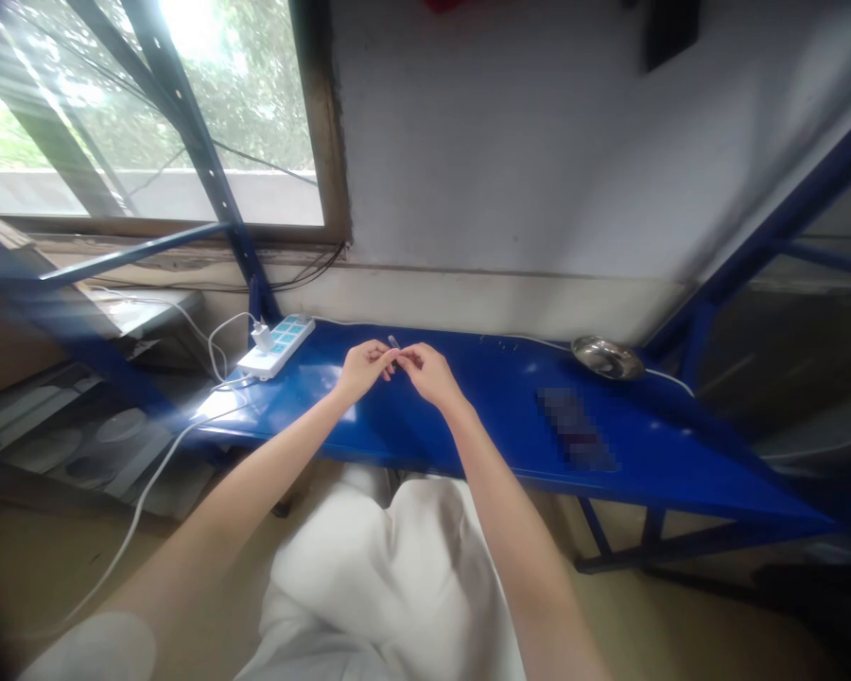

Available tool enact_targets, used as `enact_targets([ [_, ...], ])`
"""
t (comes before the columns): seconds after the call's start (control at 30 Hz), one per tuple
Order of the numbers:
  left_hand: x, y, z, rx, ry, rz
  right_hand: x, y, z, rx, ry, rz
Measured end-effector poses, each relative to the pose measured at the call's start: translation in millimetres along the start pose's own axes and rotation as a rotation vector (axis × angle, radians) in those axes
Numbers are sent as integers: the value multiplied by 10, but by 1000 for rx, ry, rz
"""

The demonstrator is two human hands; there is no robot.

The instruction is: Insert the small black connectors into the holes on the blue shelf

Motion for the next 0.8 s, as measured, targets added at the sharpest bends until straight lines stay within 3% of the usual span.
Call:
enact_targets([
  [0.33,16,-18,58,102,18,-151,-53,16,37,137,-110,-29],
  [0.63,123,-23,76,294,17,-368,-122,64,-14,125,-189,35],
  [0.8,144,-198,37,212,-38,-323,-196,155,-144,112,-255,90],
])
Point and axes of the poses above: each hand's wrist, its own z-axis away from the middle knuckle, its own x-axis out of the palm, y = z × x, the point moved 3 cm from there along -z, towards the middle knuckle, and after that the axes turned 10 degrees about -z, right-handed, at the moved point
